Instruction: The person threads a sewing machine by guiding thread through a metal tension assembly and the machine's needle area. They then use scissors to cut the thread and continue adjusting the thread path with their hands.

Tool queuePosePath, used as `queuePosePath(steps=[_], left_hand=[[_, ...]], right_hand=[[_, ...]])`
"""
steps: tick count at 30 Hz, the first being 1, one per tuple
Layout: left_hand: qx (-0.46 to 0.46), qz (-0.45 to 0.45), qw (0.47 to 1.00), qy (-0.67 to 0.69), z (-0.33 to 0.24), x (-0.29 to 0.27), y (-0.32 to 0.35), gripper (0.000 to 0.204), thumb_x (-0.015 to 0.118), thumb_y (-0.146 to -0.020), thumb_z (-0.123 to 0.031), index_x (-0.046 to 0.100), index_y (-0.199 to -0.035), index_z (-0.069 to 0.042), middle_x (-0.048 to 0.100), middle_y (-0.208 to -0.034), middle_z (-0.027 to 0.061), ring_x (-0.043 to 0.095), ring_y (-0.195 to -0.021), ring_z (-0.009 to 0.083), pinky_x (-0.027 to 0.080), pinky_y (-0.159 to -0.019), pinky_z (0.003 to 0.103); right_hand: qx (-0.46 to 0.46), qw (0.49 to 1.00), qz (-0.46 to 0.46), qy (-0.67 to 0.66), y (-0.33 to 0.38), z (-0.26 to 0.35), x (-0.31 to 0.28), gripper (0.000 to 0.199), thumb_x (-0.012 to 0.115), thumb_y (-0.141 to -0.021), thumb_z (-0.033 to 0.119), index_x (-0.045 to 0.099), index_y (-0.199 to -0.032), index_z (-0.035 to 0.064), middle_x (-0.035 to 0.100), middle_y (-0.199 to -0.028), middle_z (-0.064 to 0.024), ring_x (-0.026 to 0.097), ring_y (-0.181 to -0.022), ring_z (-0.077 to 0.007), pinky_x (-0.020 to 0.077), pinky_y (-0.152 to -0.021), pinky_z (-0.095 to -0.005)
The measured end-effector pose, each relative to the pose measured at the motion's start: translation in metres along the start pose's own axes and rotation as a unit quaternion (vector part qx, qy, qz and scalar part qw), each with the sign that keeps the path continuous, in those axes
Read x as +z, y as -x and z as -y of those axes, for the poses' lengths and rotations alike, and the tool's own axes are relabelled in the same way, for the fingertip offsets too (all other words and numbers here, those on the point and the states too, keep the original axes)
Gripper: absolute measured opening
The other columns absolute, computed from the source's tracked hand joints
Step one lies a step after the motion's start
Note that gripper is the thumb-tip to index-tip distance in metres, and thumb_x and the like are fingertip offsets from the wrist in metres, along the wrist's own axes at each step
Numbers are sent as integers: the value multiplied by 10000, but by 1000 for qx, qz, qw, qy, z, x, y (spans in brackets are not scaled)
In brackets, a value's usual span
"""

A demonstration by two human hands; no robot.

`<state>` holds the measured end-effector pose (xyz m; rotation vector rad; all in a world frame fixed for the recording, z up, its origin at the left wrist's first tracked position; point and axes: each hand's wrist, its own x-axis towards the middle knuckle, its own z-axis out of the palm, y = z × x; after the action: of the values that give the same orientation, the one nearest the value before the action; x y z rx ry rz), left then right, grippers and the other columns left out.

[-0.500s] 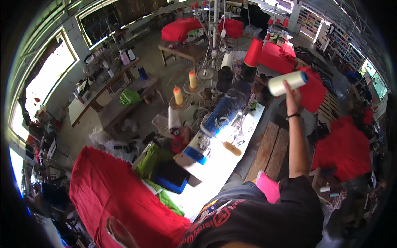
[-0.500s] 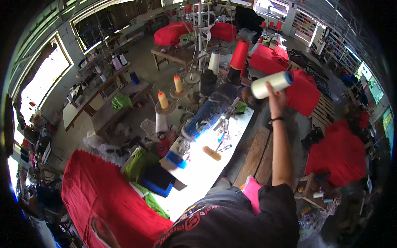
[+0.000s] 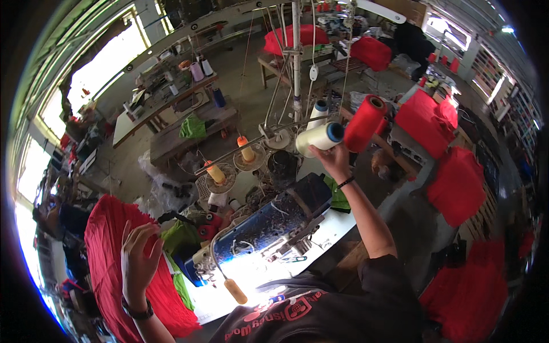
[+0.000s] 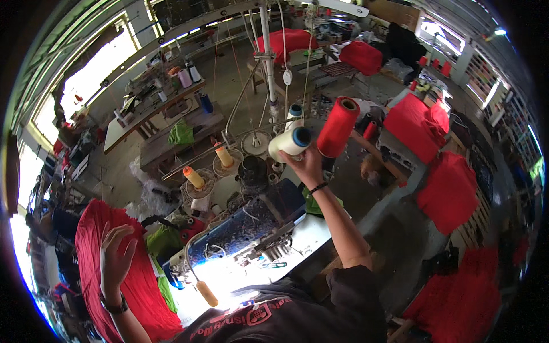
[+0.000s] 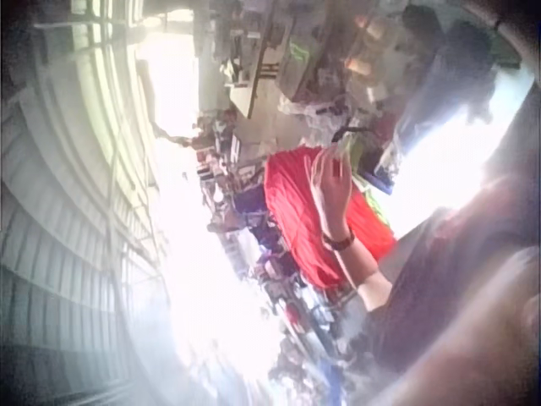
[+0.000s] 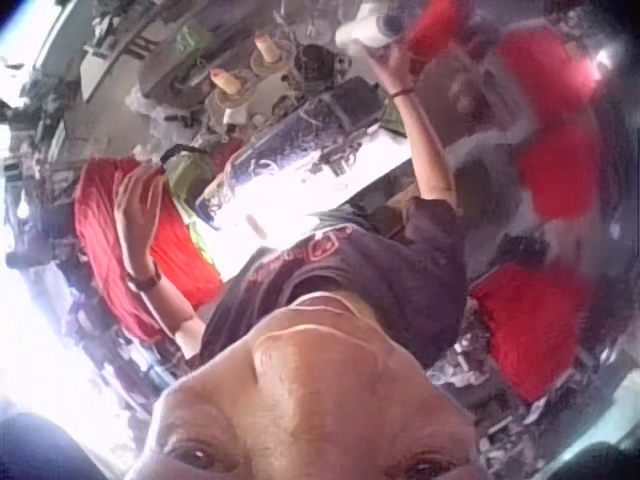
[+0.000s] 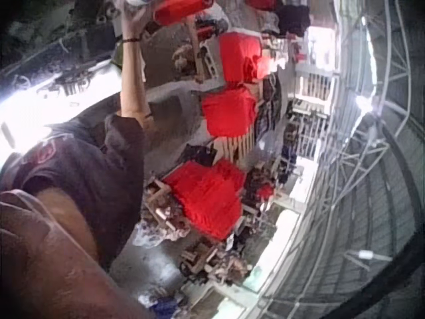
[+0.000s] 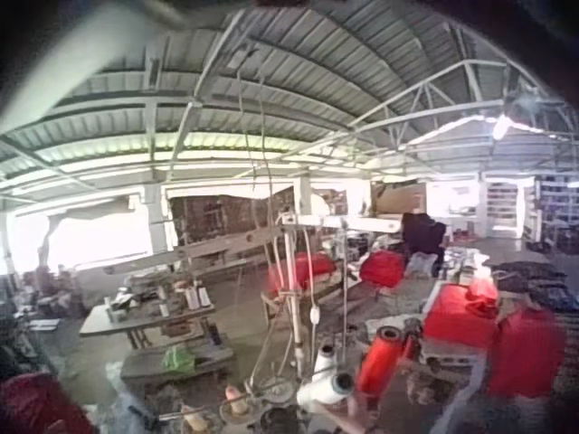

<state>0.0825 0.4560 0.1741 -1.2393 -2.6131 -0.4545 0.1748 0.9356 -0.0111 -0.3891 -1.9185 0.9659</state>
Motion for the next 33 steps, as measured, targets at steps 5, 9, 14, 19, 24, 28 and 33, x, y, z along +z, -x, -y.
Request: queuePosePath(steps=[5, 9, 14, 19, 24, 28, 33], left_hand=[[-59, 100, 993, 31, -13, 35, -28, 227, 640, -804, -145, 618, -1006, -44, 650, -996, 103, 610, -956, 267, 302, -1065, 464], [-58, 131, 986, 80, -29, 53, -45, 251, 650, -808, -194, 622, -992, -26, 652, -945, 114, 609, -924, 284, 376, -972, 426], [-44, 171, 981, 83, -51, 71, -61, 293, 643, -818, -238, 629, -1017, -23, 649, -945, 122, 587, -907, 282, 417, -877, 392], [-9, 188, 976, 111, -60, 77, -70, 305, 629, -839, -271, 629, -1058, -60, 660, -948, 116, 596, -900, 267, 423, -853, 365], [41, 179, 975, 129, -53, 93, -87, 269, 618, -853, -262, 626, -1037, -65, 661, -932, 102, 608, -871, 266, 431, -833, 354], [46, 200, 963, 174, -52, 108, -107, 255, 606, -861, -259, 618, -1026, -64, 657, -908, 101, 612, -883, 270, 449, -809, 364], [95, 175, 955, 219, -49, 152, -136, 278, 615, -855, -260, 617, -1057, -69, 635, -939, 121, 602, -903, 285, 455, -809, 371]], right_hand=[[-83, 996, 19, -22, -43, -7, 35, 437, 793, -702, 313, 629, -988, 26, 628, -901, -116, 611, -840, -264, 509, -737, -366], [-129, 991, -22, -3, -94, -8, 80, 444, 771, -706, 400, 636, -927, 38, 638, -870, -120, 619, -829, -295, 515, -740, -406], [9, 993, 64, 101, -108, -50, 132, 586, 754, -652, 544, 640, -921, 36, 641, -885, -150, 628, -786, -320, 521, -703, -446], [20, 979, 113, 166, -79, -91, 153, 639, 721, -675, 582, 616, -957, 18, 615, -918, -174, 633, -831, -330, 528, -727, -461], [47, 974, 181, 128, -73, -103, 150, 749, 773, -656, 510, 513, -1114, -24, 506, -1049, -196, 560, -975, -361, 506, -798, -467], [93, 986, 137, 37, -71, -85, 135, 747, 696, -756, 498, 453, -1229, -27, 484, -1124, -232, 515, -1058, -399, 459, -874, -488], [-33, 989, 130, 62, -80, -33, 117, 332, 527, -941, 260, 563, -1132, -9, 591, -1014, -180, 604, -861, -264, 479, -706, -337]])
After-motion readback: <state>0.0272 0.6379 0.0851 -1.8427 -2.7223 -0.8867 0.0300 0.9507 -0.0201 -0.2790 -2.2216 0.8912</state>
